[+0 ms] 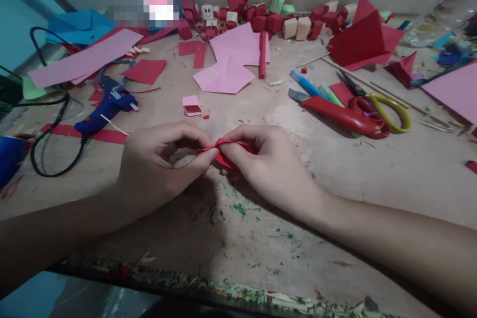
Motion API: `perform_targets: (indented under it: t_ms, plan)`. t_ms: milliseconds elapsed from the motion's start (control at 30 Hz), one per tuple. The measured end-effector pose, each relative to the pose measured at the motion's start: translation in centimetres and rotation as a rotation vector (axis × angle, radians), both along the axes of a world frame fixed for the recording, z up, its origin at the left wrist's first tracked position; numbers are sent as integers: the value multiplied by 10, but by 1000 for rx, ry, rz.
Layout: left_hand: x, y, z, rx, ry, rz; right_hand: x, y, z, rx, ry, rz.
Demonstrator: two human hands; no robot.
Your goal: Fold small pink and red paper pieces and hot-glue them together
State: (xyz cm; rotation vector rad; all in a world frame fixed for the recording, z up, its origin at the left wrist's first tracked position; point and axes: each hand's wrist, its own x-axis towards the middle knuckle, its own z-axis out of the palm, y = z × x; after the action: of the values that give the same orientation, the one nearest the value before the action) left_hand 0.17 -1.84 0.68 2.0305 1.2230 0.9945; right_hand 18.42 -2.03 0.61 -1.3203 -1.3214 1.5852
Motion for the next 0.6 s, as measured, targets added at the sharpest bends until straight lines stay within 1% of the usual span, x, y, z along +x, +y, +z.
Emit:
perform_targets:
  t_ms: [133, 433, 600]
  plan:
    - [0, -1, 1, 55, 11, 11, 0, 1, 1, 28, -52, -2]
    - [1, -1, -4, 32, -4, -3, 4, -1, -1, 103, -136, 34]
    - [0, 0, -3, 80, 15, 34, 3, -1, -1, 173, -149, 69]
